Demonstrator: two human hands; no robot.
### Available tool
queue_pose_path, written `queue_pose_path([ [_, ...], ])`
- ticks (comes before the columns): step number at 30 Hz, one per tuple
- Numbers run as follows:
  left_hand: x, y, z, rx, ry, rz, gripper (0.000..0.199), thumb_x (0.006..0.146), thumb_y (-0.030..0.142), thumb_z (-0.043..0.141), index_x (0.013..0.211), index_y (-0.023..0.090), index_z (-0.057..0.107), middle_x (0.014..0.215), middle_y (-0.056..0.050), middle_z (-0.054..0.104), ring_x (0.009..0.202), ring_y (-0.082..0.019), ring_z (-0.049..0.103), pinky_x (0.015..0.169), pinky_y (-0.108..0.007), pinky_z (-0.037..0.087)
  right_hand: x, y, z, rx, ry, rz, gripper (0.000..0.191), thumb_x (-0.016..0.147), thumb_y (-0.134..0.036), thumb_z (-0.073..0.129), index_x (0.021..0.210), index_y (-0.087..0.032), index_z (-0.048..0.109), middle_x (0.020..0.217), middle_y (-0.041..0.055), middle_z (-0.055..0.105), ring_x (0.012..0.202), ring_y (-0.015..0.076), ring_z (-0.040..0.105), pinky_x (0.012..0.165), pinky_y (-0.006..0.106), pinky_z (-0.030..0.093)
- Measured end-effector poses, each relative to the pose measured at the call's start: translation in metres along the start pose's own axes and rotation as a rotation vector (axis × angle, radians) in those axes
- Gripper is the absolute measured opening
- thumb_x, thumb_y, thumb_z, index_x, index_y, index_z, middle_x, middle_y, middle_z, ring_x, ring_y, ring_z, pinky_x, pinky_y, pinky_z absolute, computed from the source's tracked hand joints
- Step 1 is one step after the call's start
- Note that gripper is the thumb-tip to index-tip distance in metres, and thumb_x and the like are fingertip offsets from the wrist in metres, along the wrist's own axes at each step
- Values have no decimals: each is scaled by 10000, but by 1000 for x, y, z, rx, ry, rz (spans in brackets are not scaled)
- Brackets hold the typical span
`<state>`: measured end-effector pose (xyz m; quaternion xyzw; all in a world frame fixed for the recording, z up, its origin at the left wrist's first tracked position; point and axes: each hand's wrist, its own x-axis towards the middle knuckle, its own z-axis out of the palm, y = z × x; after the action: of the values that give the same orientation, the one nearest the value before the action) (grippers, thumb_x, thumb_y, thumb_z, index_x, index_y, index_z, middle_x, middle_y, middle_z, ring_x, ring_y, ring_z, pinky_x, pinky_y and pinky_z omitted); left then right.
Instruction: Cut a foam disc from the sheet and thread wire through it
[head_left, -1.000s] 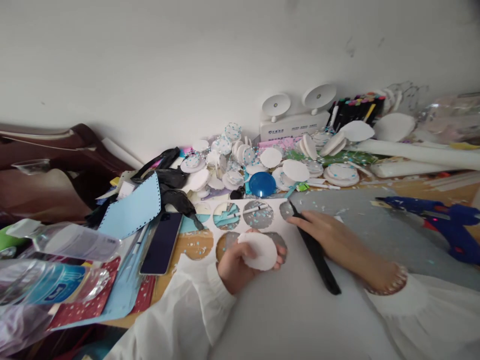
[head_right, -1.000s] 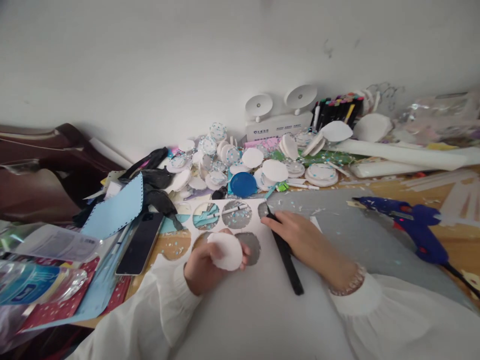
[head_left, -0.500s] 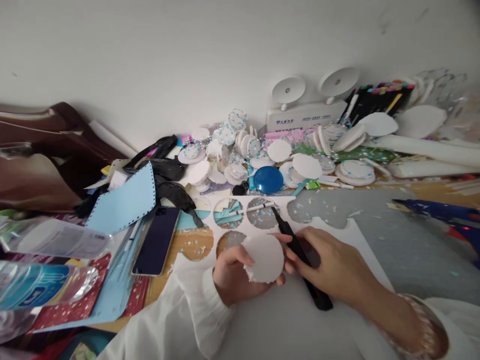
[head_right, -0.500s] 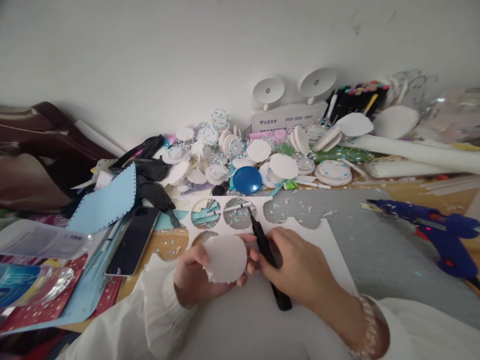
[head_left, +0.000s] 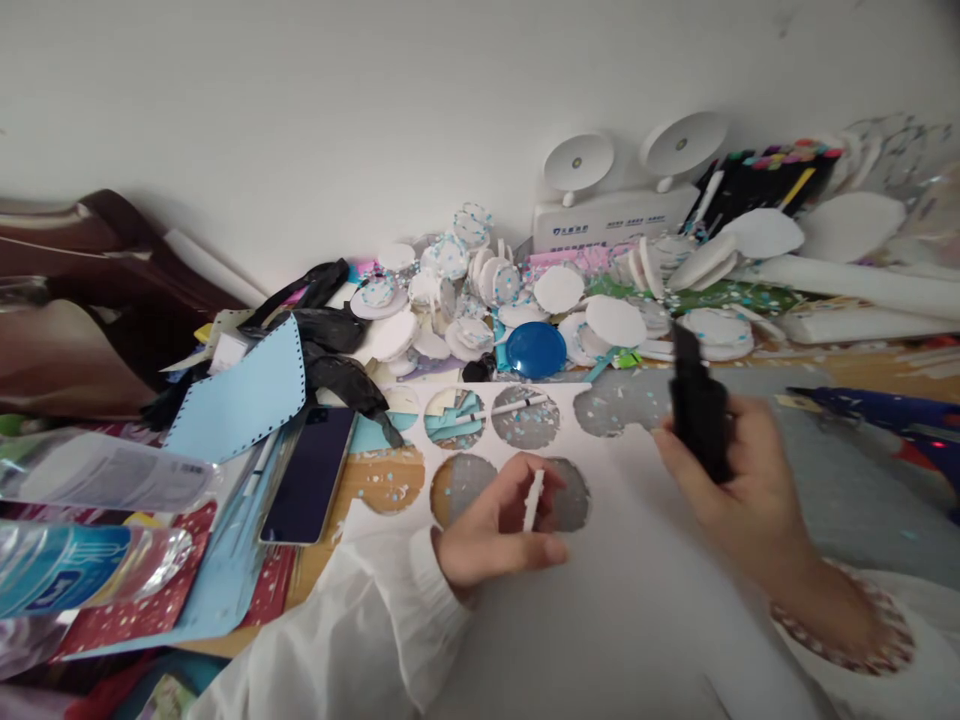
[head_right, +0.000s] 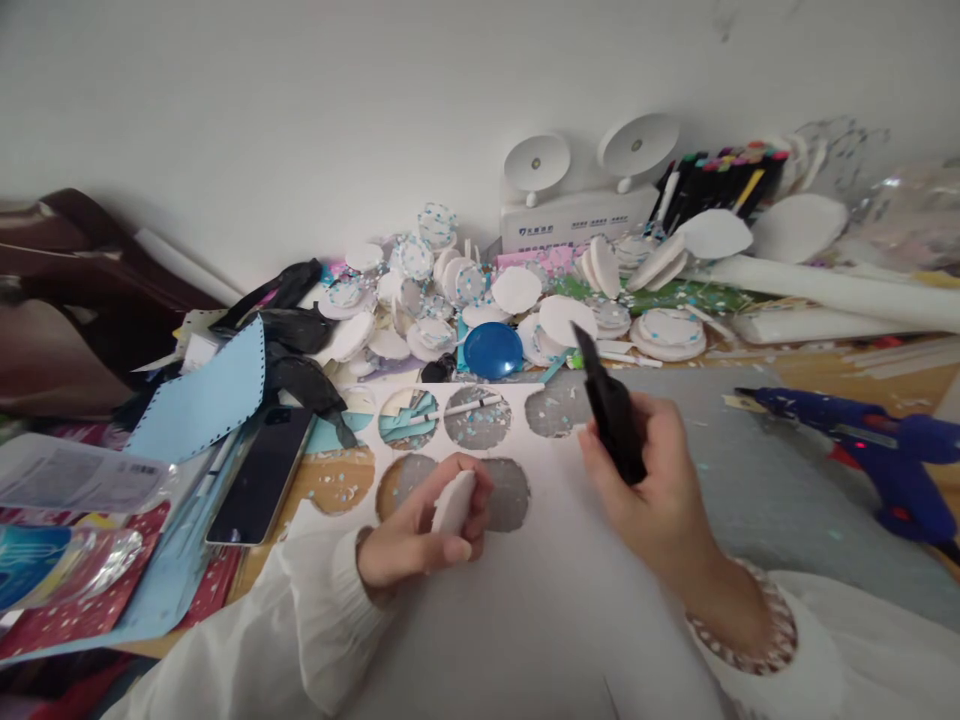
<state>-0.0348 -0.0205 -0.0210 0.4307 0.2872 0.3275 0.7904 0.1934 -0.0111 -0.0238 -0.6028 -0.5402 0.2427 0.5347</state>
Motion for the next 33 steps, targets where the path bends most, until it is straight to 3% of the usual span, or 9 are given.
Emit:
queue_pose_path([
  [2, 0, -3, -1, 83, 15, 1, 544, 622, 321, 846, 1061, 220, 539, 868, 4, 485, 697, -92, 440, 594, -211, 362, 0, -4, -4, -63, -42, -9, 295, 785, -417, 661, 1008, -255, 556, 907, 53, 618, 814, 224, 605, 731, 368, 506],
  [6, 3, -7, -2, -45, -120, -135, 667, 723, 532, 724, 1242, 189, 482, 865, -65, 631, 577, -107, 502, 497, -231, 433, -5, -11, -5, 155, -470, 181, 305, 752, -416, 708, 974, -239, 598, 719, -7, 590, 533, 132, 528, 472, 267, 431],
  [11, 9, -6, 0, -142, -207, -251, 614, 757, 688, 606, 1071, 161, 580, 833, -100, 672, 582, -133, 568, 565, -320, 555, -20, -12, 9, 317, -915, 374, 383, 734, -424, 746, 983, -194, 568, 521, -66, 521, 432, 101, 463, 421, 225, 334],
  [15, -7, -3, 4, 97, -131, -124, 772, 775, 780, 484, 1229, 160, 557, 1060, -156, 653, 853, -235, 664, 826, -449, 548, -11, -4, 9, 472, -702, 448, 362, 748, -455, 736, 913, -199, 539, 458, -93, 463, 363, 67, 352, 376, 203, 258],
  [18, -36, -13, 8, 865, -78, 137, 959, 689, 653, 715, 1464, 218, 355, 1434, -203, 471, 1288, -375, 482, 1073, -540, 391, 16, 4, -4, 672, -371, 442, 336, 727, -398, 765, 768, -234, 475, 478, -108, 376, 380, 57, 301, 361, 199, 235],
  [21, -60, -36, 11, 1365, -61, 219, 506, 905, 317, 586, 1393, 247, 474, 1501, -199, 410, 1404, -420, 331, 1114, -673, 237, 45, 13, -21, 745, -254, 389, 377, 701, -392, 767, 690, -247, 419, 527, -99, 327, 390, 63, 260, 334, 222, 251],
  [25, -75, -47, 18, 1928, -131, 590, 359, 943, 158, 460, 1291, 146, 547, 1353, -221, 564, 1254, -401, 535, 980, -539, 495, 64, 26, -37, 859, -196, 388, 340, 717, -341, 760, 656, -244, 439, 513, -92, 305, 393, 69, 257, 316, 220, 290],
  [29, -90, -3, 39, 2083, -188, 777, 282, 968, 240, 459, 1197, 197, 618, 1254, -72, 670, 1177, -256, 627, 999, -333, 521, 64, 30, -41, 998, -175, 410, 267, 739, -287, 752, 698, -225, 496, 548, -88, 368, 401, 41, 244, 318, 152, 322],
  [33, -104, 52, 60, 2126, -9, 942, 324, 990, 188, 391, 1209, 120, 620, 1234, -70, 684, 1187, -196, 623, 1041, -283, 486, 61, 24, -47, 1117, -205, 406, 93, 824, -226, 670, 824, -207, 579, 595, -74, 424, 396, 24, 267, 330, 100, 343],
])
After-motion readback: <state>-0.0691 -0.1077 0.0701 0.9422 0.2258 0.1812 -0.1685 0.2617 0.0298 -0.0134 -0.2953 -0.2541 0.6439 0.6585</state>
